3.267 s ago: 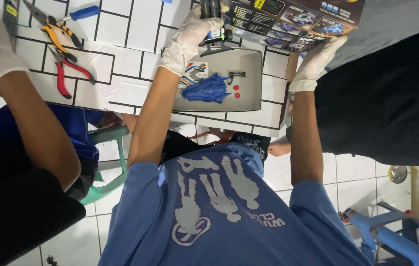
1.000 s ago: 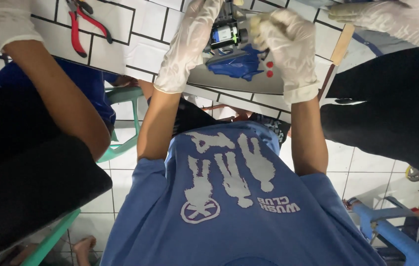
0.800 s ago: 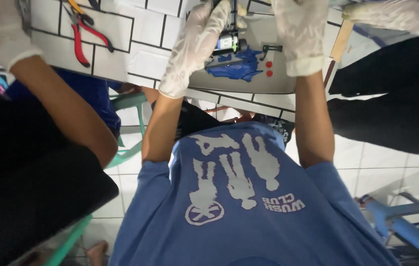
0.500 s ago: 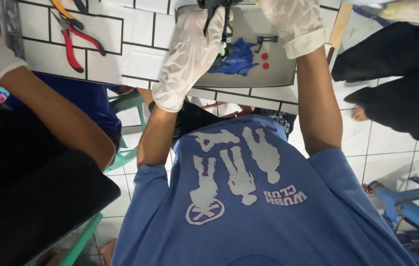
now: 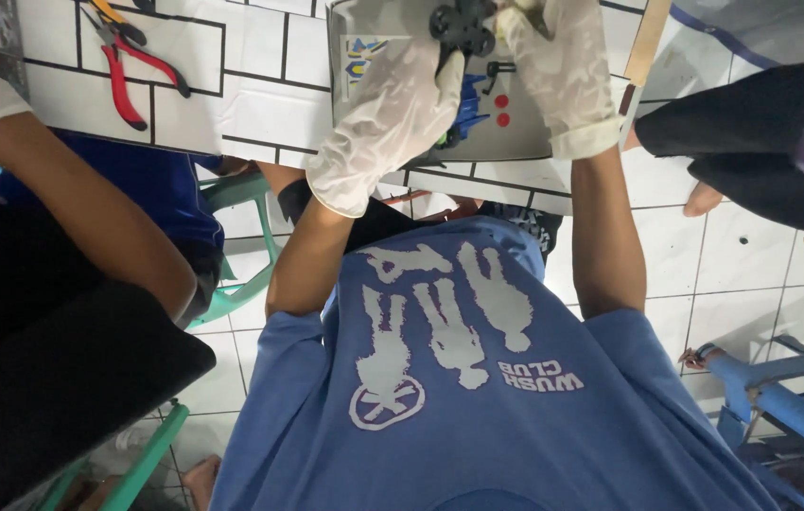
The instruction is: Assembling a miniature toy car by installing internal components and body parts using hands and tools.
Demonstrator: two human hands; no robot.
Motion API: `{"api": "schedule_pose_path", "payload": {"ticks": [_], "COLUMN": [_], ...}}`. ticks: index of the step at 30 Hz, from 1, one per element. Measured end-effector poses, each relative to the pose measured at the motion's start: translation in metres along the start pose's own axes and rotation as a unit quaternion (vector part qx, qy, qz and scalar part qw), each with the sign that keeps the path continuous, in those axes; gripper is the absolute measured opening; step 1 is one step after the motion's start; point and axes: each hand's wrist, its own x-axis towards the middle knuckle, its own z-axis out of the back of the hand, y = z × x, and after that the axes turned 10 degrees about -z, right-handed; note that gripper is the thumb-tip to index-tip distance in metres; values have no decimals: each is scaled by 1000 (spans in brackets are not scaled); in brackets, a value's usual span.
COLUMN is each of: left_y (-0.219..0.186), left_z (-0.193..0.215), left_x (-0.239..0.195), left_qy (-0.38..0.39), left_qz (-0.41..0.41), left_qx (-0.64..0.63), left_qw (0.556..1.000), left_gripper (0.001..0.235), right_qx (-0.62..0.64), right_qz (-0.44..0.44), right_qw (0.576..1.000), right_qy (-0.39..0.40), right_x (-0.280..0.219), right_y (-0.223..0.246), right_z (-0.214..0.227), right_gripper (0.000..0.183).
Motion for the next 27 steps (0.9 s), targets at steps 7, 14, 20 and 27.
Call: {"api": "schedule_pose_path", "payload": {"ticks": [7,14,20,27], "left_y": [1,21,15,24], "left_z": [21,50,53,42], "left_x": [-7,47,59,46], "left_qy": [-32,361,420,352], "left_qz": [-237,110,169,143], "left_qx": [373,-286,-268,-268], "left_qw": [896,881,851,885], "left_gripper": [17,46,32,30], "right_qx": [-290,-478,-149,-281], "right_qz": [55,453,211,89], "right_qw": [950,752,960,943], "right_qy": [105,15,112,156], "right_x": [-23,1,1,-19], "right_y": [-180,-77,-36,-24], "right_z": [-24,5,14,41], "right_gripper": [34,23,19,12]}}
